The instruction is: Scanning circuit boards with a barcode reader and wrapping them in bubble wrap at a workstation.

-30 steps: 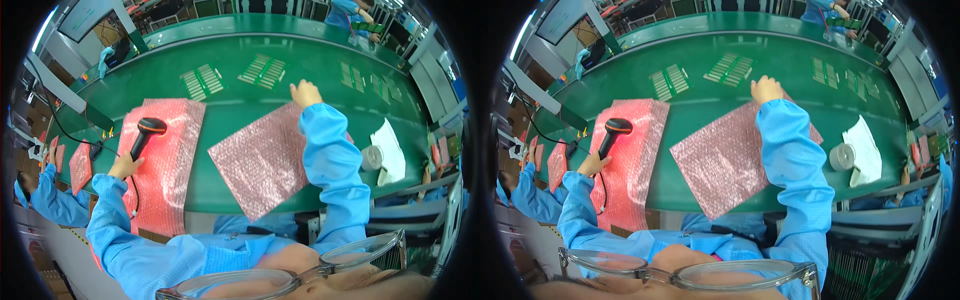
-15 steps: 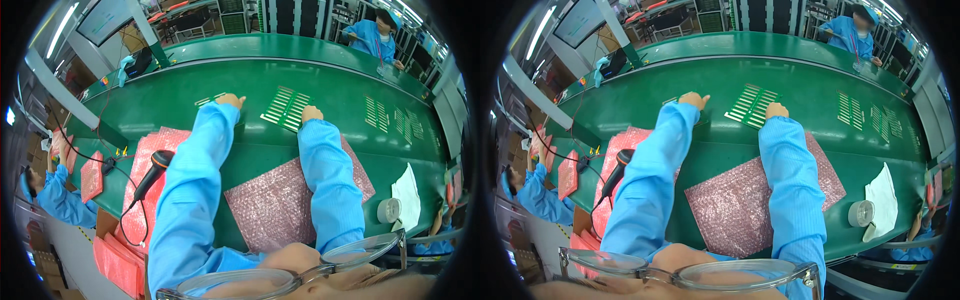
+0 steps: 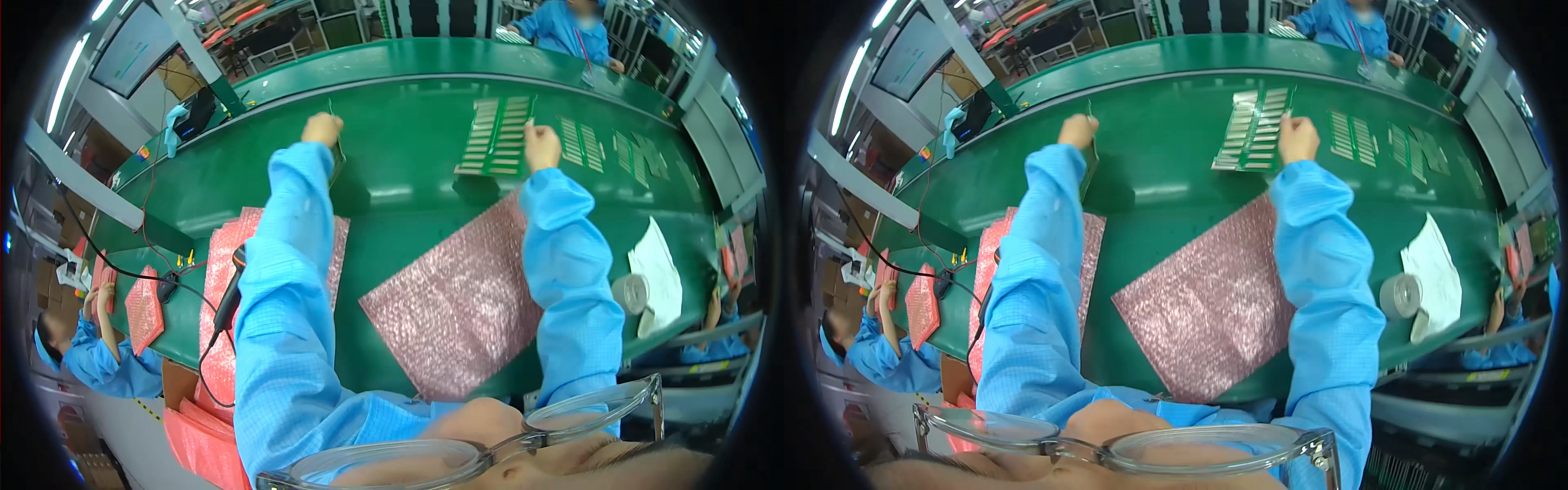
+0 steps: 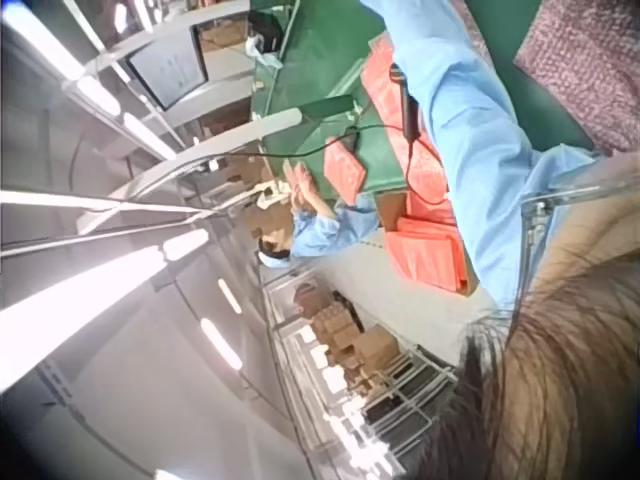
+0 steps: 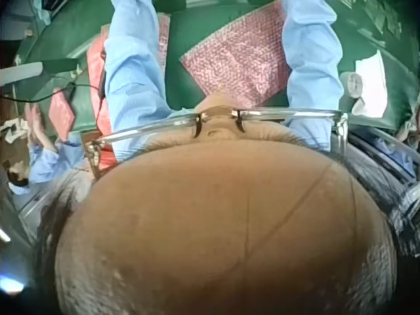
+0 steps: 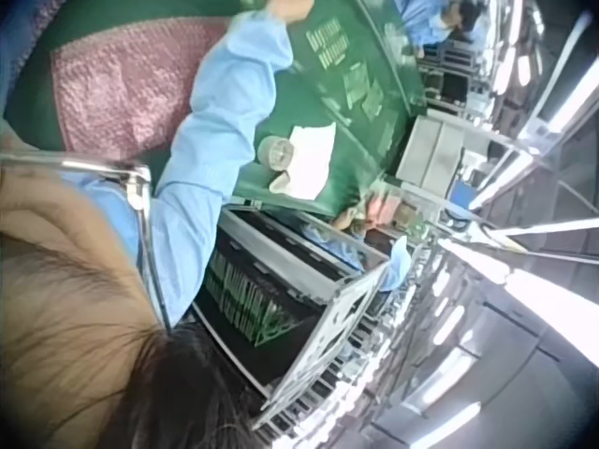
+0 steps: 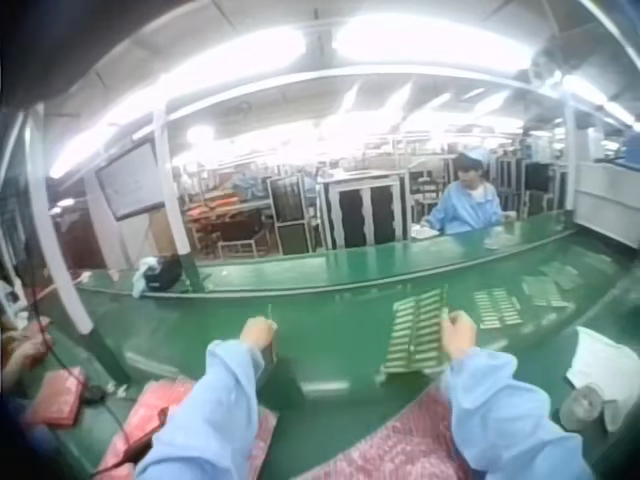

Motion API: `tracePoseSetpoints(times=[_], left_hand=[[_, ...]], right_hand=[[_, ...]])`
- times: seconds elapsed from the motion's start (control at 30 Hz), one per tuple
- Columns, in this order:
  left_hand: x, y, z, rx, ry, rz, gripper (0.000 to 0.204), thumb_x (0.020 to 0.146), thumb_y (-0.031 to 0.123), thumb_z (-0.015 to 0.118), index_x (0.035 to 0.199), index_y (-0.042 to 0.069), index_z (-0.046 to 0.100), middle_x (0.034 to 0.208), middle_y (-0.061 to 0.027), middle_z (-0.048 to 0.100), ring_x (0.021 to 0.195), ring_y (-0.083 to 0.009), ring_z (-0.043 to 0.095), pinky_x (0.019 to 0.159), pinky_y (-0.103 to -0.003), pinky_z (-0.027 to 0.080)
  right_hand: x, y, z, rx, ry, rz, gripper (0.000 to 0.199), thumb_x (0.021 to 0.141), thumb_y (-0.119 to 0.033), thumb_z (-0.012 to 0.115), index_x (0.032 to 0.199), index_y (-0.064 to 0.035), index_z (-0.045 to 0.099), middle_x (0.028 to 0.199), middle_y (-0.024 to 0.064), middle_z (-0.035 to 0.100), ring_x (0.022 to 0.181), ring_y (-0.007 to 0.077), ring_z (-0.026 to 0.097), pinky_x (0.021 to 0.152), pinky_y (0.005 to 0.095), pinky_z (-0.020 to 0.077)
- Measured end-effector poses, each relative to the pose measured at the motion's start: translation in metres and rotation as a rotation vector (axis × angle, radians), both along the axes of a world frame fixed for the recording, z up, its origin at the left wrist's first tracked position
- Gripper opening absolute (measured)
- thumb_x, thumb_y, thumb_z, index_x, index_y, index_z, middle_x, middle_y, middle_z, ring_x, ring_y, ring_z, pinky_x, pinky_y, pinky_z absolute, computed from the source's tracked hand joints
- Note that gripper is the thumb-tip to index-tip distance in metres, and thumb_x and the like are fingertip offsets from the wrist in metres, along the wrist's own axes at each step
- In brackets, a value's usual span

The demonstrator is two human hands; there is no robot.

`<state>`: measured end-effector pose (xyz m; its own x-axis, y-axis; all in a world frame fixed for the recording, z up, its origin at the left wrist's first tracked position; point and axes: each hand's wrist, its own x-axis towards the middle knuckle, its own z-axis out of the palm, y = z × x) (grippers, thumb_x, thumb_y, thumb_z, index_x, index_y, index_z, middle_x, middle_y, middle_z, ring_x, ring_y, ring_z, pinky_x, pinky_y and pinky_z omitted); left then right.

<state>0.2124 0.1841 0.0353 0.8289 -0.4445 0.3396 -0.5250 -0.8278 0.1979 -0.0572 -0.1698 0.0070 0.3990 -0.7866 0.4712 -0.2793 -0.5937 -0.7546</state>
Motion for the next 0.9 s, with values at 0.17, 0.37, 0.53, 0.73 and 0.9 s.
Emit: tracePoseSetpoints(times=[0.17, 0.37, 0.53, 0.73, 0.9], left_hand=[[-0.098, -0.01, 0.085, -0.628, 0.494, -0.32, 0.034, 0.09, 0.033, 0.048, 0.086, 0.002, 0.063, 0.067, -0.0043, 0.059, 0.052, -0.0109, 0.052, 0.047, -0.024, 0.041], [-0.223, -0.036, 0.109, -0.873, 0.87, -0.575, 0.03, 0.09, 0.031, 0.049, 0.083, 0.004, 0.062, 0.06, 0.0005, 0.055, 0.045, -0.0062, 0.045, 0.043, -0.02, 0.035], [-0.308, -0.054, 0.097, -0.71, 0.99, -0.597, 0.031, 0.089, 0.028, 0.05, 0.078, 0.001, 0.059, 0.061, -0.0042, 0.055, 0.048, -0.011, 0.051, 0.045, -0.024, 0.043], [-0.402, -0.073, 0.074, -0.815, 1.101, -0.622, 0.034, 0.092, 0.029, 0.046, 0.074, 0.0, 0.05, 0.06, -0.0077, 0.053, 0.049, -0.0173, 0.056, 0.046, -0.027, 0.05], [-0.47, -0.033, 0.027, -0.401, 0.352, -1.125, 0.028, 0.086, 0.028, 0.056, 0.087, 0.001, 0.05, 0.063, -0.0125, 0.054, 0.058, -0.0273, 0.058, 0.053, -0.035, 0.047]], right_hand=[[-0.138, 0.001, 0.024, 0.38, -0.198, 0.12, 0.028, 0.087, -0.028, 0.057, 0.096, -0.0018, 0.059, 0.081, 0.0048, 0.061, 0.074, 0.0127, 0.055, 0.067, 0.0272, 0.044], [-0.229, -0.02, -0.045, 0.249, 0.261, -0.047, 0.029, 0.082, -0.028, 0.06, 0.095, -0.0027, 0.06, 0.084, 0.0178, 0.061, 0.079, 0.0308, 0.058, 0.074, 0.0405, 0.0457], [-0.237, 0.065, -0.024, -0.587, 0.194, -0.135, 0.049, 0.07, -0.024, 0.07, 0.109, -0.0001, 0.052, 0.116, 0.0227, 0.046, 0.106, 0.0402, 0.044, 0.089, 0.0455, 0.0382], [-0.287, 0.243, 0.012, 0.073, -0.09, 0.685, 0.076, 0.072, -0.015, 0.073, 0.134, -0.0012, 0.031, 0.136, 0.0198, 0.036, 0.126, 0.0281, 0.037, 0.1, 0.0352, 0.0313], [-0.324, 0.218, -0.004, 0.369, -0.569, -0.058, 0.023, 0.087, -0.009, 0.056, 0.107, 0.0016, 0.051, 0.101, 0.0081, 0.06, 0.088, 0.0132, 0.056, 0.079, 0.0252, 0.0429]])
